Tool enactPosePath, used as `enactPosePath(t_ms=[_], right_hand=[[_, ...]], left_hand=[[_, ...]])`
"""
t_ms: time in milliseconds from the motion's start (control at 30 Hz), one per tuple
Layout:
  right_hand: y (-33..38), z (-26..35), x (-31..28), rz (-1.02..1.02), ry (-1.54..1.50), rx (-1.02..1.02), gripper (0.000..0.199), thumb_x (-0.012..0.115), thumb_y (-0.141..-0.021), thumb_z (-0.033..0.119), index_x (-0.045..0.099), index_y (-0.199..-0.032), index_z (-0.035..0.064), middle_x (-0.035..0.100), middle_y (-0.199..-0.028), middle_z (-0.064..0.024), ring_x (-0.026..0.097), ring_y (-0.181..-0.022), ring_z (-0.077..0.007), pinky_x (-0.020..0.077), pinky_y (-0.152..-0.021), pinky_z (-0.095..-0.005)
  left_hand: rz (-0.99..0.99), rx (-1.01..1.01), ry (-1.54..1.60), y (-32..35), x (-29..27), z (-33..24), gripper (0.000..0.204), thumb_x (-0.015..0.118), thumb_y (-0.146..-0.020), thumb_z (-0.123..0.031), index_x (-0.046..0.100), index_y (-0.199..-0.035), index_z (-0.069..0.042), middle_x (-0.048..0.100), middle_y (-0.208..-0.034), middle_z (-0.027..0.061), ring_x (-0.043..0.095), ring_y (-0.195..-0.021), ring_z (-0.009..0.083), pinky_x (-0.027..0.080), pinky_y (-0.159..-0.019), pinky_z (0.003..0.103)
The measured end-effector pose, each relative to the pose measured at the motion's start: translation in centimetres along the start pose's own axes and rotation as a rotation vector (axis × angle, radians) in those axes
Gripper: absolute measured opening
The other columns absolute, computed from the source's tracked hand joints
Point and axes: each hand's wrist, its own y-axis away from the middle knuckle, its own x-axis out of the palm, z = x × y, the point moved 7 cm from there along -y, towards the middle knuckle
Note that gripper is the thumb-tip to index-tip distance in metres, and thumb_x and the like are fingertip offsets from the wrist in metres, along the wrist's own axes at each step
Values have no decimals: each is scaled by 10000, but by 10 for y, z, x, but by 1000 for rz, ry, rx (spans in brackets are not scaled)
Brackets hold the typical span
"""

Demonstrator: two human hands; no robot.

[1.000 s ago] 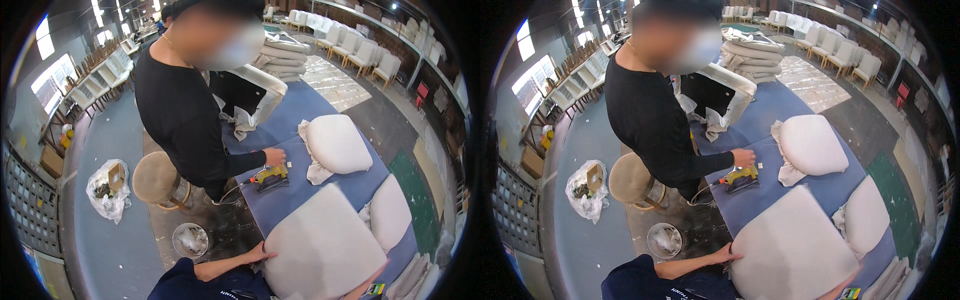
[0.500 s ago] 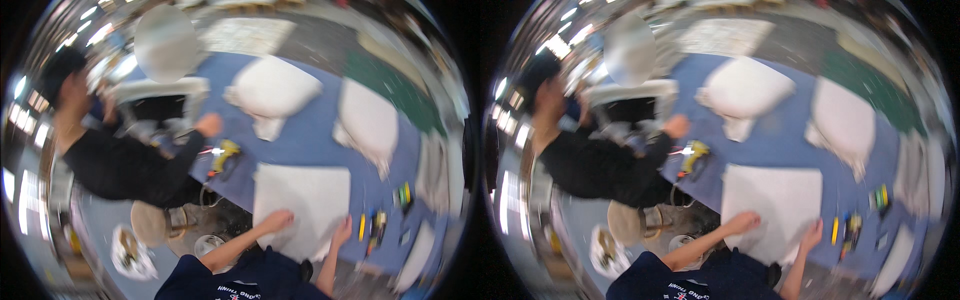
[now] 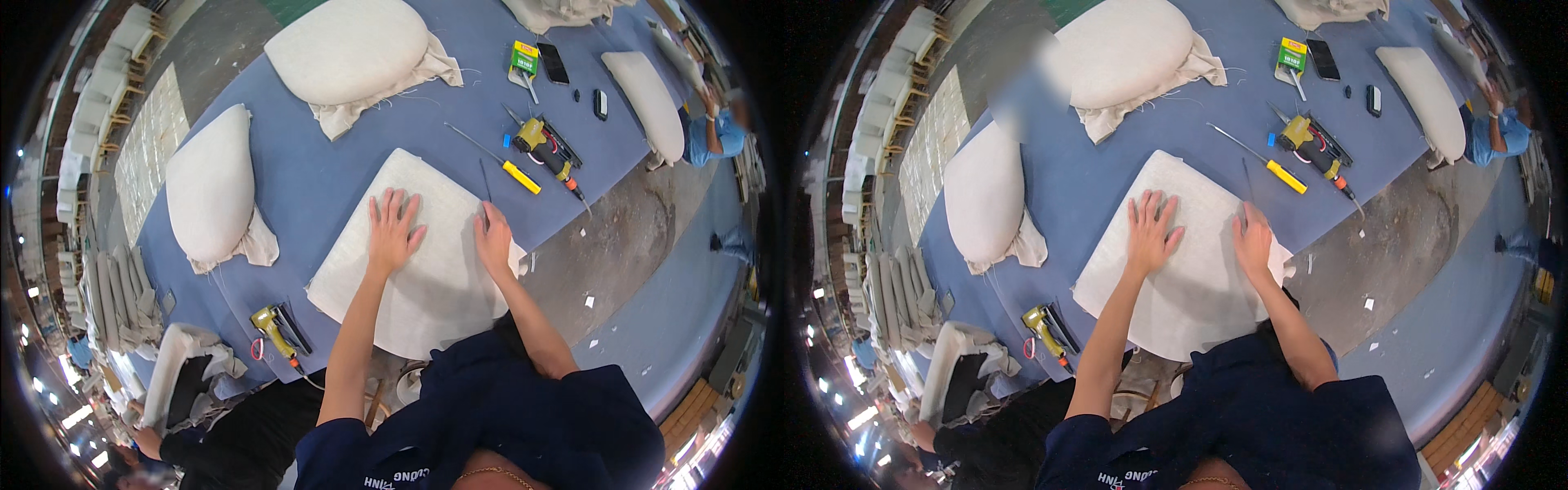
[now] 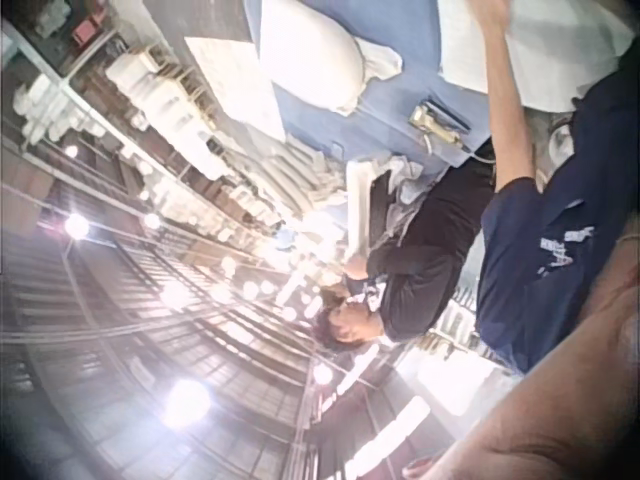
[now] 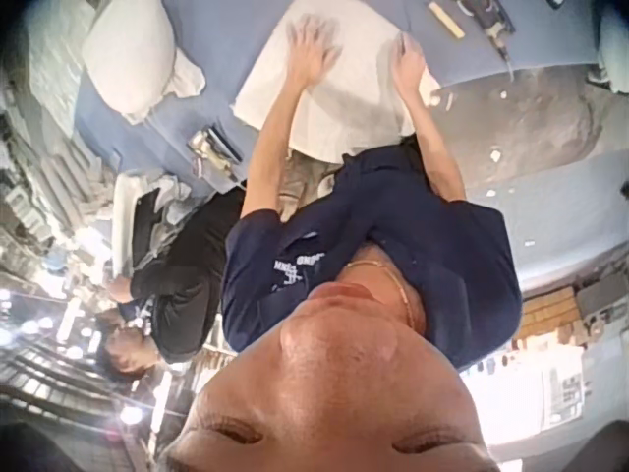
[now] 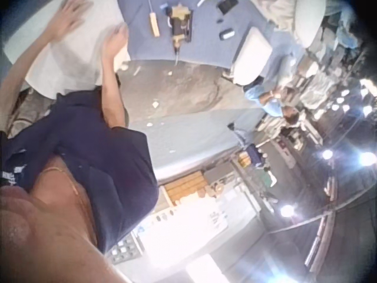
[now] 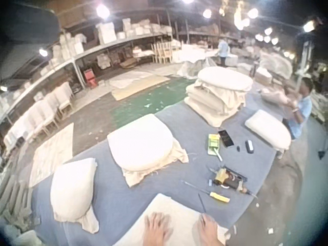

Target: The person staples fabric onto a cushion frame using a staple gun, then trims excess fabric with scissors. They proceed to hand-sew the edges of a cushion cover using a needle and thread, pulling the fabric taut and securing the seams.

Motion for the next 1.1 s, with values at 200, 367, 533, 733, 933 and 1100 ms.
enactPosePath(t_ms=[200,367,533,733,933,1100], right_hand=[[-32,22,46,-41,149,-58,355,615,-939,208,645,-1184,-46,679,-1168,-224,636,-1082,-402,499,-948,-477],[-71,63,86,0,203,-104,323,593,-952,230,675,-1110,-40,704,-1066,-227,664,-1003,-392,522,-889,-477],[-105,90,120,131,182,-56,300,573,-959,256,681,-953,-23,705,-896,-247,686,-848,-421,542,-770,-509],[-119,80,127,211,166,23,329,557,-963,290,698,-1029,0,699,-914,-257,675,-862,-433,523,-787,-538],[-115,78,131,249,66,25,393,540,-966,354,701,-1076,12,702,-1043,-238,662,-990,-424,518,-858,-523],[-110,60,95,492,162,101,691,519,-933,630,698,-1173,7,702,-1110,-237,648,-1077,-434,495,-937,-533]], left_hand=[[-39,-77,70,-39,-4,27,633,594,-955,-381,419,-1506,-122,343,-1535,189,300,-1437,424,208,-1181,590],[-117,-195,265,-94,2,67,563,583,-969,-340,455,-1455,-88,469,-1440,164,491,-1265,378,376,-1083,486],[-13,-205,570,-136,39,109,406,534,-1008,-258,531,-1359,-55,590,-1283,147,578,-1145,322,462,-983,414],[-36,-317,739,-130,45,124,412,540,-1021,-282,541,-1337,-18,601,-1274,172,599,-1151,328,476,-976,407],[331,-601,507,-17,21,139,750,702,-854,-557,539,-1347,-16,669,-1225,241,628,-1162,411,466,-994,485],[381,-691,477,29,2,145,893,816,-687,-630,582,-1275,0,692,-1175,239,652,-1124,404,486,-961,481]])
